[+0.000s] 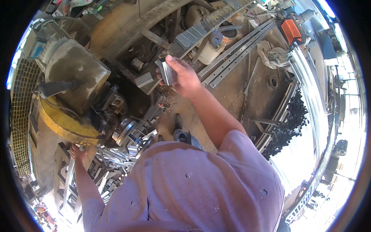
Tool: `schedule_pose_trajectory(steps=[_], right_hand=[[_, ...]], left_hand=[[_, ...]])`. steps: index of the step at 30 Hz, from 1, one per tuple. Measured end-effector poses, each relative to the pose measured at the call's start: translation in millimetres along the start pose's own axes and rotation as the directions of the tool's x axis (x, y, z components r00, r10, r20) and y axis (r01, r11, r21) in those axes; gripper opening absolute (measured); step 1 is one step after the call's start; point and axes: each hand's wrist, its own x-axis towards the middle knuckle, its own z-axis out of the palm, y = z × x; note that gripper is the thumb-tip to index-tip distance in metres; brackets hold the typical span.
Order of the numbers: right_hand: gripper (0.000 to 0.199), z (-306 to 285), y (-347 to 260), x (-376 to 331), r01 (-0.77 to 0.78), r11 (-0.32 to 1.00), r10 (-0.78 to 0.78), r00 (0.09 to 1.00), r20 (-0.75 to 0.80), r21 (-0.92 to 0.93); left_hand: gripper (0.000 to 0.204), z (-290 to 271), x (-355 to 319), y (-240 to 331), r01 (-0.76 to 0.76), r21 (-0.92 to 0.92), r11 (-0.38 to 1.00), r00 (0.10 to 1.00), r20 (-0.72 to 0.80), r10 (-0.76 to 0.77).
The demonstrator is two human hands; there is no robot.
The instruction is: The person uses a chop saw to cut a long metal bar into smaller segments. They repeatedly position the bar, lower the saw blade to cut, and then remove the cut pieces, stacking them on a nearby surface.
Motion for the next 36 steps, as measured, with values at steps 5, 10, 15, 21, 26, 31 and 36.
schedule_pose_trajectory(steps=[5, 10, 15, 21, 26, 31, 36], right_hand=[[0.041, 0, 2, -7, 0.119, 0.992, -0.123, 0.985, 0.119, 0.043], [0.041, 2, -1, -15, 0.209, 0.975, -0.222, 0.938, 0.268, 0.076], [0.043, 4, -3, -16, 0.260, 0.965, -0.260, 0.908, 0.328, 0.045], [0.047, -33, 2, 15, 0.025, 0.998, -0.025, 1.000, -0.012, -0.055], [0.063, -127, 25, 101, 0.060, 0.637, -0.296, 0.939, -0.172, -0.769], [0.057, -68, 3, 113, -0.291, -0.083, -0.381, 0.893, -0.239, -0.953], [0.056, -76, 24, 147, -0.256, -0.384, -0.457, 0.888, -0.058, -0.887]], left_hand=[[0.120, 6, 4, -5, -0.015, 0.006, 1.000, 1.000, -0.022, 0.016], [0.118, 9, 7, -9, -0.033, 0.038, 0.999, 0.999, -0.025, 0.034], [0.117, 9, 7, -10, -0.033, 0.032, 0.999, 0.999, -0.032, 0.034], [0.117, 10, 8, -12, -0.031, 0.043, 0.999, 0.999, -0.018, 0.032], [0.122, 11, 11, -8, -0.045, 0.040, 0.998, 0.998, -0.033, 0.046], [0.133, 21, 14, -19, -0.036, 0.009, 0.999, 0.999, -0.022, 0.036], [0.133, 29, 12, -30, -0.024, 0.034, 0.999, 0.999, -0.038, 0.025]])
